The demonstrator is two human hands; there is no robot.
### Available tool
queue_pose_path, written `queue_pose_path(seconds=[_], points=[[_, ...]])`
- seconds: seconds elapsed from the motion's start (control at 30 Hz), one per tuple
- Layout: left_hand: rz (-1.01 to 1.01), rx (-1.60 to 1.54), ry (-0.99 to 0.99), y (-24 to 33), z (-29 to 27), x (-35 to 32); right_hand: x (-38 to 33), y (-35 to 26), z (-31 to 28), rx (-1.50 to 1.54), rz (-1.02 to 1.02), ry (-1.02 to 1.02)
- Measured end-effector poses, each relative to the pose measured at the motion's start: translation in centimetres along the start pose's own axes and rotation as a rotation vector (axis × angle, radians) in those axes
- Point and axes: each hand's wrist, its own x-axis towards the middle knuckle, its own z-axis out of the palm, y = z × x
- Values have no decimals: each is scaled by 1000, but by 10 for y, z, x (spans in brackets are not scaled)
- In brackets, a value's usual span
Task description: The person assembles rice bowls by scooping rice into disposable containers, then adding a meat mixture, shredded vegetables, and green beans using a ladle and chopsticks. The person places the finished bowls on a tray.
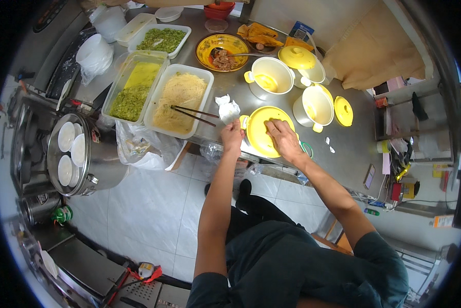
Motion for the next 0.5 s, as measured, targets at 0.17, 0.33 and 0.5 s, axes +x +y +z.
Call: queue_pose_path(seconds=[0.17, 0.33, 0.5], points=[[9, 32, 11, -7, -2, 5, 2, 5, -4, -13, -57, -18], [79, 117, 55, -10, -2, 4, 3, 9, -5, -53, -100, -17], [402, 549, 117, -14, 3, -11, 0, 6, 3, -48, -56, 68]])
